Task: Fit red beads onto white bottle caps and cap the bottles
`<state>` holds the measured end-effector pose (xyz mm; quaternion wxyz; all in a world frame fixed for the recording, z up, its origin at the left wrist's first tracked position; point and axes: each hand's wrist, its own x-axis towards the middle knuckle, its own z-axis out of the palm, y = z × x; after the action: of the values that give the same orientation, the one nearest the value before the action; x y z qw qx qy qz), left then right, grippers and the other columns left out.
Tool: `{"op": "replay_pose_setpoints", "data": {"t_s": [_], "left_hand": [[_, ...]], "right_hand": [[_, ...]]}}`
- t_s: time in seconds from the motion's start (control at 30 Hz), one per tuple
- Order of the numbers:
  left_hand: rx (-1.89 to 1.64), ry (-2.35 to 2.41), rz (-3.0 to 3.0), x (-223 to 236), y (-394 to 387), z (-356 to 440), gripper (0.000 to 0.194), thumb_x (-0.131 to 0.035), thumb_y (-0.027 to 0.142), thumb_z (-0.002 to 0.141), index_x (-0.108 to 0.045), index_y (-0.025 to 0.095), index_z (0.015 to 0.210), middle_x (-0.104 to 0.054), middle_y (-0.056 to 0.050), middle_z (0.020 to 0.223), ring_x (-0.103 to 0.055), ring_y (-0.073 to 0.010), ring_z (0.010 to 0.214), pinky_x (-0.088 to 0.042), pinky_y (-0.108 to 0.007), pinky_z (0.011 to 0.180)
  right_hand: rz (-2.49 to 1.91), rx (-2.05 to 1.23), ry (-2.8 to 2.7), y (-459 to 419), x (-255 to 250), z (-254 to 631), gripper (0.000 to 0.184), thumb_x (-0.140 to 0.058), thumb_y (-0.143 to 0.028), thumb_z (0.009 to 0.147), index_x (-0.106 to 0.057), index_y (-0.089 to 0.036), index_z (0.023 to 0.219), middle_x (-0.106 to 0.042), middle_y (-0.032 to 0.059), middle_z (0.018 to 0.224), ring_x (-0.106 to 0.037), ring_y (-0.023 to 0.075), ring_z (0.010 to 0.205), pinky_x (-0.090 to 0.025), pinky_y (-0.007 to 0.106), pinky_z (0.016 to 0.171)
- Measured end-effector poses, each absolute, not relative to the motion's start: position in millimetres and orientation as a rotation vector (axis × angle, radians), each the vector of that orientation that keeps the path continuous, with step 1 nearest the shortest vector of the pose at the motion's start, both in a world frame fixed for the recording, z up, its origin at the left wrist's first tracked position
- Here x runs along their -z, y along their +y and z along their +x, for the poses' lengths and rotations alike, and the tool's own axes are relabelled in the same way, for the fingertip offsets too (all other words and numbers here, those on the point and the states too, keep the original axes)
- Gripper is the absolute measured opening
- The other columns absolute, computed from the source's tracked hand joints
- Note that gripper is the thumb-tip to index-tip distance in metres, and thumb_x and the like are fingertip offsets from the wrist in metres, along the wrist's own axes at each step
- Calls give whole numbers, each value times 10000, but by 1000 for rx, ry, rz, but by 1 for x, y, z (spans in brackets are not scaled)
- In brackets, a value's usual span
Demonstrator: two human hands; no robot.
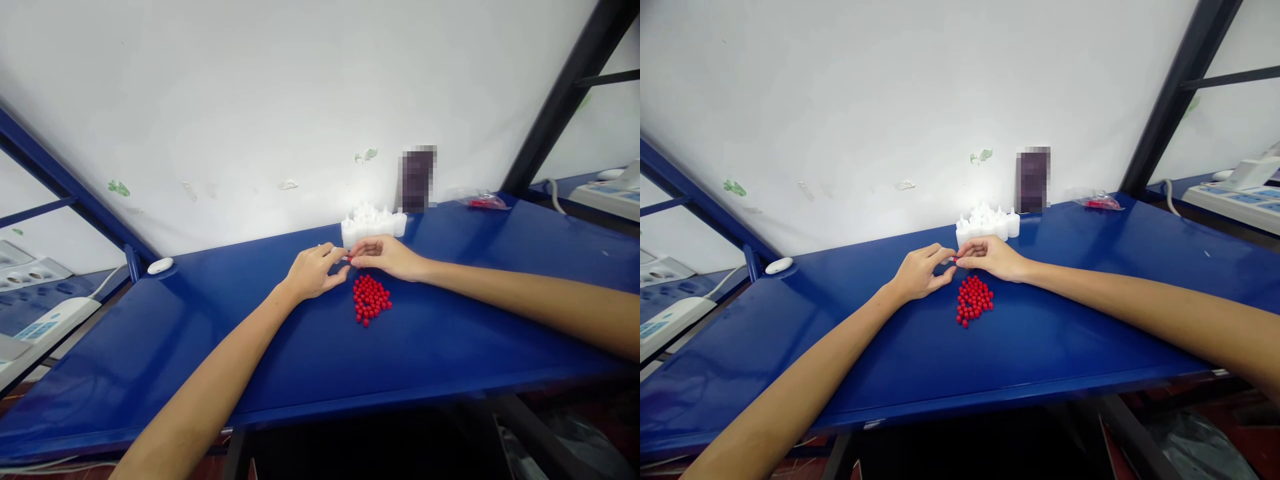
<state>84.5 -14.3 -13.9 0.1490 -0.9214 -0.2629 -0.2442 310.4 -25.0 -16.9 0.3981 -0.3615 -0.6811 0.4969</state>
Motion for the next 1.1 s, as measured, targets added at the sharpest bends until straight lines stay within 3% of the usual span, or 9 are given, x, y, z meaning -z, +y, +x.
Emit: {"op": "replay_pose_setpoints", "data": {"t_s": [0.27, 0.53, 0.67, 0.8, 0.93, 1.1], "left_hand": [[701, -735, -2676, 13, -13, 83, 362, -465, 506, 1024, -647, 195, 1067, -680, -52, 956, -637, -171, 824, -489, -277, 740], [723, -777, -2672, 13, -15, 83, 308, -439, 382, 1009, -663, 178, 1066, -629, -85, 966, -605, -184, 790, -502, -302, 721], [775, -771, -2708, 12, -16, 82, 345, -437, 333, 1011, -576, 166, 1280, -638, -106, 1054, -624, -210, 942, -535, -334, 846], [1099, -839, -2736, 18, -9, 82, 566, -569, 304, 949, -400, 189, 1476, -654, -121, 1247, -639, -221, 1092, -527, -379, 987], [1343, -1010, -2606, 22, 0, 79, 460, -658, 312, 898, -568, 182, 1330, -698, -111, 1232, -673, -231, 1088, -530, -383, 999], [1382, -1150, -2560, 14, 13, 67, 418, -709, 330, 857, -635, 167, 1234, -747, -72, 1083, -708, -201, 943, -555, -332, 913]], "right_hand": [[-899, -1214, -1835, -25, 15, 312, 278, -812, -442, 726, -740, -192, 825, -717, 7, 770, -648, 164, 761, -516, 350, 798], [-912, -1227, -1849, -25, 13, 314, 228, -740, -377, 801, -744, -180, 916, -718, 16, 793, -669, 168, 760, -529, 346, 807], [-896, -1253, -1826, -24, 14, 314, 189, -725, -333, 800, -743, -178, 907, -725, 22, 820, -673, 161, 741, -533, 342, 804], [-895, -1256, -1828, -23, 14, 314, 183, -722, -326, 802, -746, -180, 908, -731, 28, 833, -673, 159, 730, -536, 338, 799], [-906, -1257, -1833, -23, 14, 315, 195, -724, -338, 804, -749, -177, 911, -729, 33, 835, -671, 162, 731, -536, 331, 780], [-913, -1250, -1837, -23, 14, 314, 197, -732, -354, 800, -751, -179, 888, -728, 38, 820, -668, 166, 727, -532, 335, 780]]}}
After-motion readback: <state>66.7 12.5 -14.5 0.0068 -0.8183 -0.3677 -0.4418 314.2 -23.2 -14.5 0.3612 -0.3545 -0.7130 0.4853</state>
